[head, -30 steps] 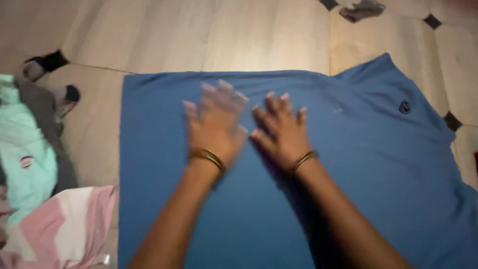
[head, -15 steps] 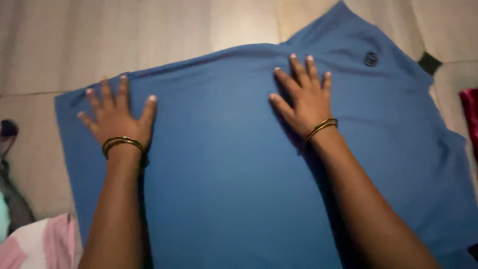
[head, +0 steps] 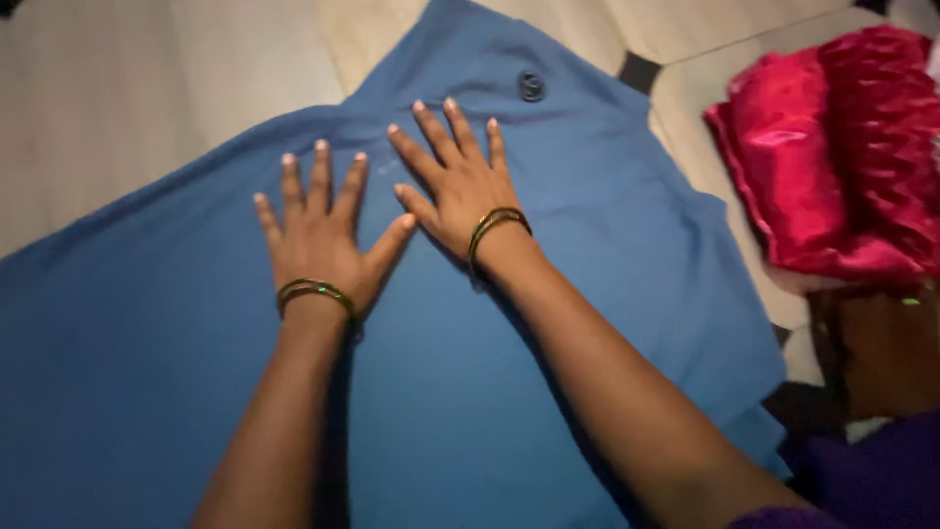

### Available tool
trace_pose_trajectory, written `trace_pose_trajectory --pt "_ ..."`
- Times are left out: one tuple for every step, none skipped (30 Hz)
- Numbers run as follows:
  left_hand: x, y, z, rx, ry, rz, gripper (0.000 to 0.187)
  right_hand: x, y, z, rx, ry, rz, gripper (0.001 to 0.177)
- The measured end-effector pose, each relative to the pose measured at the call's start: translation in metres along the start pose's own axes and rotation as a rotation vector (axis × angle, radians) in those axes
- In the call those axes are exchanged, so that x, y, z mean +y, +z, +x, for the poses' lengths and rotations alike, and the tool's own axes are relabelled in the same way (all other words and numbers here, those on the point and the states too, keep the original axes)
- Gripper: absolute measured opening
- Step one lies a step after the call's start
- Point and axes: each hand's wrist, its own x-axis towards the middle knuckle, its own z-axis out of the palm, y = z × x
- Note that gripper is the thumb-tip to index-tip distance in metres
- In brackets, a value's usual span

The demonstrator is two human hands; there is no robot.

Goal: The person folds a blue shirt on the floor. They smooth the fabric, fold the sleeves and sides, then fold the shirt into a compact rectangle.

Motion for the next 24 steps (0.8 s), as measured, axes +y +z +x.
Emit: trace_pose_trajectory --pt "-0.001 -0.003 -0.001 -0.009 -0.007 0.015 0.089 0.010 -0.006 -0.001 0.023 0.038 -0.022 0.066" --pt "0.000 -0.005 -0.002 -0.018 -0.018 0.033 0.091 0.024 -0.013 0.002 0.044 0.073 -0.040 0.066" --pt "0.004 -0.006 -0.003 -0.011 -0.008 0.039 0.092 0.037 -0.018 0.007 0.064 0.108 -0.059 0.065" --pt "0.007 -0.007 -0.004 0.003 0.001 0.043 0.092 0.048 -0.023 0.014 0.049 0.192 -0.050 0.065" --pt "0.009 -0.007 -0.004 0.016 0.011 0.046 0.093 0.058 -0.026 0.024 0.035 0.276 -0.040 0.064" --pt "0.012 -0.008 -0.005 0.008 0.000 0.041 0.092 0.067 -0.028 0.036 0.016 0.357 -0.028 0.063" --pt "0.014 -0.008 -0.006 -0.001 -0.010 0.036 0.092 0.073 -0.029 0.051 0.065 0.330 -0.040 0.063" --pt "0.014 -0.008 -0.006 -0.004 -0.020 0.037 0.091 0.076 -0.027 0.071 0.121 0.299 -0.046 0.062" --pt "0.013 -0.008 -0.006 0.000 -0.017 0.043 0.091 0.078 -0.025 0.090 0.176 0.269 -0.052 0.062" --pt "0.013 -0.008 -0.006 0.004 -0.017 0.052 0.091 0.077 -0.023 0.109 0.157 0.225 -0.042 0.065" --pt "0.013 -0.007 -0.006 0.009 -0.016 0.060 0.091 0.076 -0.021 0.127 0.138 0.180 -0.031 0.069" --pt "0.012 -0.006 -0.005 0.007 -0.018 0.062 0.091 0.077 -0.019 0.138 0.117 0.136 -0.025 0.074" --pt "0.012 -0.005 -0.003 0.004 -0.021 0.063 0.091 0.079 -0.017 0.144 0.058 0.133 -0.021 0.076" --pt "0.012 -0.004 -0.005 0.000 -0.025 0.063 0.091 0.080 -0.015 0.149 -0.005 0.129 -0.018 0.078" --pt "0.011 -0.003 -0.006 0.006 -0.029 0.063 0.091 0.080 -0.015 0.154 -0.067 0.125 -0.014 0.081" --pt "0.012 -0.003 -0.005 0.016 -0.029 0.061 0.090 0.083 -0.017 0.159 -0.147 0.153 0.000 0.076" --pt "0.012 -0.002 -0.005 0.025 -0.030 0.060 0.090 0.086 -0.021 0.164 -0.227 0.181 0.015 0.071" --pt "0.012 -0.002 -0.004 0.019 -0.030 0.073 0.090 0.090 -0.025 0.166 -0.308 0.210 0.031 0.066" --pt "0.012 -0.001 -0.005 0.012 -0.030 0.086 0.091 0.094 -0.029 0.163 -0.297 0.120 0.123 0.062" --pt "0.011 -0.002 -0.002 0.014 -0.031 0.101 0.092 0.098 -0.036 0.160 -0.279 0.025 0.212 0.058" --pt "0.012 -0.001 -0.001 0.015 -0.014 0.126 0.092 0.102 -0.045 0.158 -0.260 -0.072 0.300 0.054" --pt "0.012 -0.002 0.001 0.027 -0.006 0.156 0.093 0.105 -0.057 0.155 -0.281 -0.217 0.300 0.044" --pt "0.011 -0.004 0.001 0.040 0.001 0.186 0.093 0.108 -0.067 0.145 -0.301 -0.363 0.296 0.038" --pt "0.011 -0.004 0.001 0.021 -0.019 0.188 0.093 0.111 -0.078 0.133 -0.361 -0.374 0.444 0.038"
